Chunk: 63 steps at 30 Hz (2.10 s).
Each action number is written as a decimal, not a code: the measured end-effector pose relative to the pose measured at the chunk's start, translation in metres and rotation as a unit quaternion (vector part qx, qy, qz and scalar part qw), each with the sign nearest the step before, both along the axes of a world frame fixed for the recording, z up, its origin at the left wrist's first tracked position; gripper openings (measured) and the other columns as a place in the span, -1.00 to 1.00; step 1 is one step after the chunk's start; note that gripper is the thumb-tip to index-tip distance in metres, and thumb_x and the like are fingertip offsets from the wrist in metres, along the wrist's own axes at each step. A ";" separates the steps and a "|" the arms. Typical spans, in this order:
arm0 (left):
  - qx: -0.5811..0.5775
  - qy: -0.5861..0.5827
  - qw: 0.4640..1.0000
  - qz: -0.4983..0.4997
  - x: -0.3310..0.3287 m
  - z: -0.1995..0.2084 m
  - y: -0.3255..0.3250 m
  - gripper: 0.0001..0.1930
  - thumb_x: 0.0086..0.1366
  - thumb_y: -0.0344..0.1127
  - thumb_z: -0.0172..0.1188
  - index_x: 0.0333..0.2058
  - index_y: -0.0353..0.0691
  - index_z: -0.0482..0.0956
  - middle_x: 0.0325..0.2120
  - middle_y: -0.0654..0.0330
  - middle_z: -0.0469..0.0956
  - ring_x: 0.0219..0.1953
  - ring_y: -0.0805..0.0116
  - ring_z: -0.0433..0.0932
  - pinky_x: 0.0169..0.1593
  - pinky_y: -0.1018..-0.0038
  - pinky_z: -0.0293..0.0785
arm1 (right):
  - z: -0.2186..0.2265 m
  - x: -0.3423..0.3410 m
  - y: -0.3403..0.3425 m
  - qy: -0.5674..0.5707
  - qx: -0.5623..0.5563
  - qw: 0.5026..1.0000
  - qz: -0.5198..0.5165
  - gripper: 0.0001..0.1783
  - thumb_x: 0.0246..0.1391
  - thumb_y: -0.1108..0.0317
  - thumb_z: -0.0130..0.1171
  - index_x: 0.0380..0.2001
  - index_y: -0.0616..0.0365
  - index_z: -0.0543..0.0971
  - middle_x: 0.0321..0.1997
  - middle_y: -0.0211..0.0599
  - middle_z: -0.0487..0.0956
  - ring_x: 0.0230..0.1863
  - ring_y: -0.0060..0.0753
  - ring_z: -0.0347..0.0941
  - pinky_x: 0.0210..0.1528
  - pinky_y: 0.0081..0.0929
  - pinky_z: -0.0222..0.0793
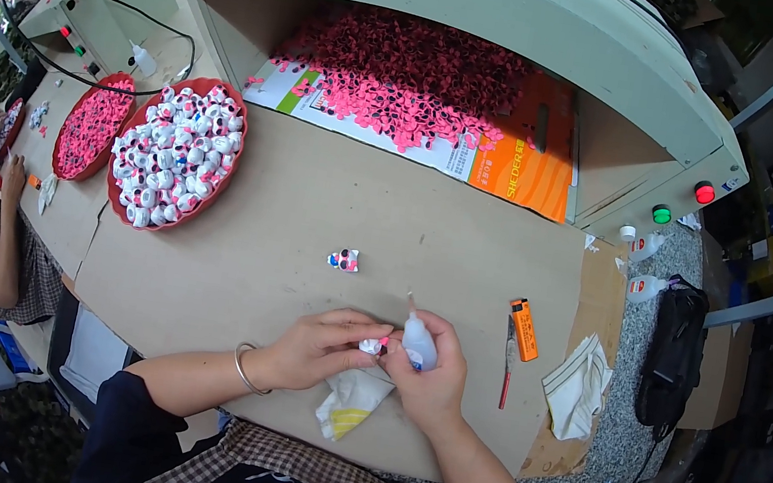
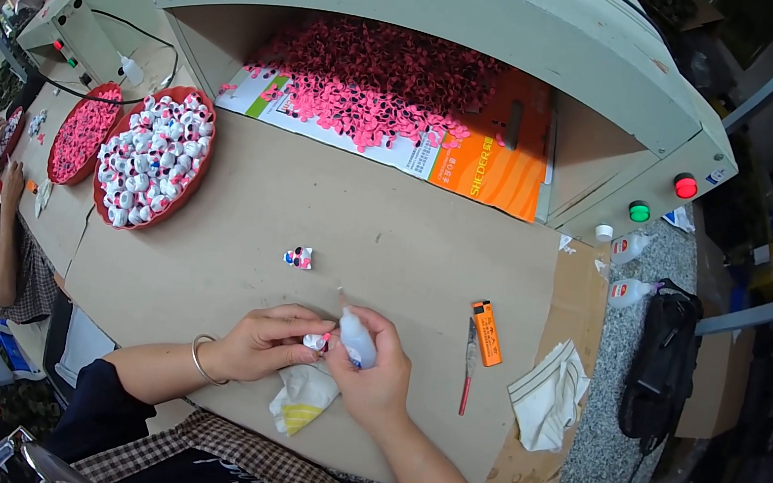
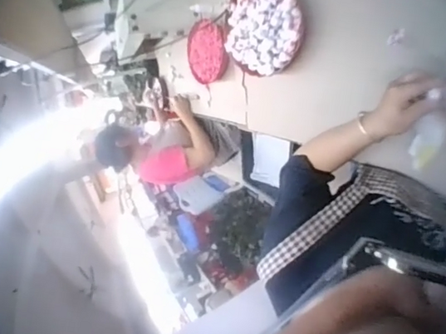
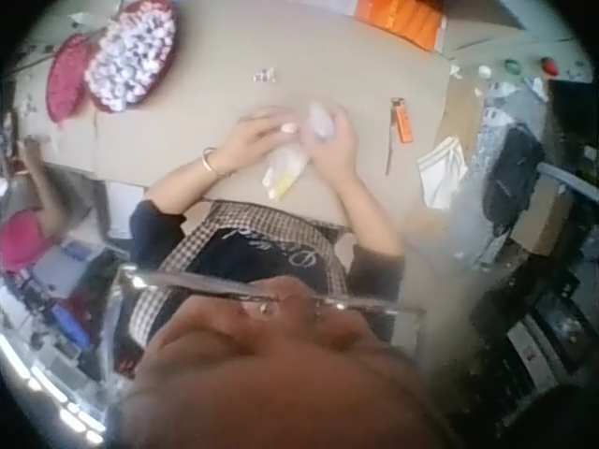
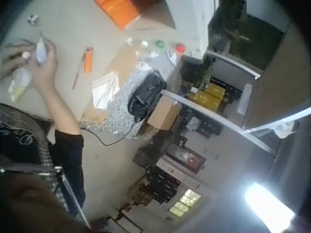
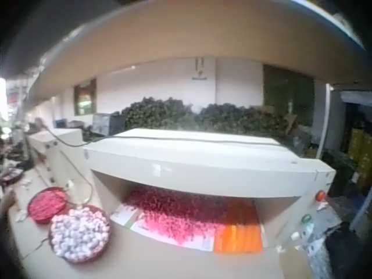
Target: The person applies adhesive from a bottle onto small figurine heads and attaches small decorative pieces onto them by hand.
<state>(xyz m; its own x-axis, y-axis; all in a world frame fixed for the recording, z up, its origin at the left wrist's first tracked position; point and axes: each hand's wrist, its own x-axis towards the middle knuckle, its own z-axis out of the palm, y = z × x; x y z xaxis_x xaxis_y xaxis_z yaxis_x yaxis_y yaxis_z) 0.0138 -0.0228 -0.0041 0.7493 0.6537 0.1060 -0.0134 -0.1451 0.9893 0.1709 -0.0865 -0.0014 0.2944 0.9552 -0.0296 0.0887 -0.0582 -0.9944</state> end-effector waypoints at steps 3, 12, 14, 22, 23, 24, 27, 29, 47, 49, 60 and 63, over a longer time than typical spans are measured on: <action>-0.072 -0.026 0.997 0.004 0.003 0.000 -0.002 -0.62 0.12 -0.47 0.06 -0.05 -0.27 0.33 -0.16 0.16 0.35 -0.17 0.41 0.40 -0.11 0.54 0.39 | 0.002 -0.001 0.001 0.142 -0.028 0.989 -0.013 -0.62 -0.15 0.51 0.14 -0.19 0.23 0.34 -0.38 -0.32 0.48 -0.36 -0.59 0.41 -0.31 -0.65 0.36; -0.295 -0.108 0.949 0.043 0.007 -0.001 0.000 -0.70 0.20 -0.47 -0.05 -0.06 -0.31 0.31 -0.11 0.16 0.36 -0.06 0.43 0.33 -0.04 0.51 0.36 | -0.005 -0.004 -0.003 0.010 0.053 0.998 -0.015 -0.66 -0.17 0.52 0.18 -0.25 0.27 0.38 -0.29 -0.24 0.46 -0.26 -0.50 0.41 -0.27 -0.61 0.35; -0.264 -0.114 0.957 0.048 0.007 -0.001 0.000 -0.71 0.20 -0.47 -0.04 -0.08 -0.32 0.32 -0.11 0.15 0.36 -0.06 0.44 0.33 -0.05 0.52 0.36 | -0.005 -0.004 -0.001 -0.025 0.063 0.998 -0.003 -0.65 -0.17 0.51 0.19 -0.25 0.28 0.38 -0.26 -0.21 0.46 -0.24 -0.47 0.42 -0.26 -0.58 0.36; -0.370 -0.050 0.925 0.069 0.002 0.000 0.006 -0.80 0.19 -0.44 -0.04 -0.20 -0.35 0.41 -0.24 0.12 0.46 -0.19 0.38 0.44 -0.08 0.47 0.38 | 0.002 -0.003 0.001 -0.159 0.111 0.981 0.015 -0.70 -0.24 0.58 0.21 -0.34 0.25 0.43 -0.36 -0.24 0.51 -0.34 -0.47 0.44 -0.29 -0.59 0.35; -0.370 -0.051 0.925 0.071 0.000 -0.001 0.007 -0.80 0.19 -0.44 -0.04 -0.20 -0.35 0.41 -0.24 0.12 0.46 -0.19 0.38 0.44 -0.08 0.47 0.38 | 0.004 -0.004 0.001 -0.160 0.111 0.981 0.018 -0.70 -0.24 0.58 0.21 -0.34 0.25 0.43 -0.36 -0.24 0.51 -0.34 -0.47 0.44 -0.29 -0.59 0.35; -0.416 -0.084 0.904 0.059 -0.002 -0.003 0.008 -0.80 0.19 -0.44 -0.03 -0.22 -0.35 0.42 -0.25 0.12 0.46 -0.19 0.39 0.44 -0.09 0.47 0.39 | 0.005 -0.003 0.002 -0.172 0.130 0.976 0.034 -0.70 -0.25 0.58 0.21 -0.34 0.26 0.43 -0.36 -0.23 0.51 -0.34 -0.44 0.45 -0.30 -0.58 0.35; -0.494 -0.134 0.858 0.027 -0.006 -0.008 0.012 -0.80 0.18 -0.44 -0.03 -0.22 -0.36 0.42 -0.24 0.11 0.46 -0.18 0.37 0.44 -0.08 0.46 0.39 | 0.007 0.000 0.003 -0.180 0.149 0.970 0.061 -0.69 -0.25 0.57 0.21 -0.33 0.23 0.44 -0.35 -0.20 0.50 -0.33 -0.36 0.46 -0.30 -0.56 0.37; -0.527 -0.151 0.836 0.010 -0.007 -0.008 0.012 -0.80 0.17 -0.46 -0.03 -0.22 -0.36 0.42 -0.23 0.10 0.45 -0.17 0.35 0.44 -0.07 0.45 0.38 | 0.006 0.003 0.004 -0.176 0.151 0.970 0.074 -0.69 -0.25 0.56 0.20 -0.32 0.21 0.45 -0.33 -0.19 0.50 -0.32 -0.31 0.46 -0.30 -0.55 0.38; -0.470 -0.159 0.856 0.147 -0.008 -0.001 0.014 -0.78 0.17 -0.49 -0.03 -0.18 -0.31 0.43 -0.18 0.15 0.44 -0.15 0.43 0.43 -0.07 0.55 0.37 | 0.004 0.015 -0.011 0.100 0.083 0.990 0.047 -0.69 -0.06 0.51 0.06 -0.22 0.29 0.26 -0.35 -0.16 0.40 -0.48 -0.55 0.40 -0.46 -0.65 0.41; -0.467 -0.162 0.858 0.143 -0.008 0.000 0.013 -0.78 0.17 -0.49 -0.03 -0.18 -0.32 0.44 -0.20 0.14 0.45 -0.16 0.42 0.43 -0.07 0.54 0.37 | 0.002 0.015 -0.009 0.021 0.140 0.990 0.006 -0.74 -0.08 0.50 0.09 -0.29 0.29 0.32 -0.36 -0.20 0.36 -0.43 -0.57 0.38 -0.44 -0.69 0.40; -0.479 -0.172 0.848 0.148 -0.009 -0.002 0.015 -0.79 0.17 -0.49 -0.04 -0.20 -0.33 0.44 -0.21 0.13 0.45 -0.17 0.41 0.44 -0.06 0.53 0.38 | -0.007 0.016 -0.010 -0.148 0.154 0.977 -0.006 -0.71 -0.16 0.39 0.18 -0.35 0.26 0.38 -0.39 -0.18 0.33 -0.46 -0.38 0.30 -0.47 -0.58 0.25; -0.476 -0.175 0.850 0.145 -0.009 -0.003 0.015 -0.79 0.17 -0.49 -0.04 -0.20 -0.32 0.44 -0.21 0.14 0.45 -0.17 0.41 0.44 -0.06 0.53 0.38 | -0.008 0.015 -0.010 -0.160 0.153 0.975 0.000 -0.72 -0.16 0.40 0.18 -0.35 0.26 0.38 -0.39 -0.18 0.34 -0.46 -0.38 0.30 -0.47 -0.59 0.26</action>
<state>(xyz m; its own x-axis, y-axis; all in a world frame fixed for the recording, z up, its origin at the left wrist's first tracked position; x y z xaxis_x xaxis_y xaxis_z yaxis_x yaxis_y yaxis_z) 0.0046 -0.0077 -0.0066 0.5729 0.7206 -0.3907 -0.4316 0.6704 0.6036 0.1860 -0.0962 -0.0096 0.2420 0.9048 0.3504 0.3977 0.2370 -0.8864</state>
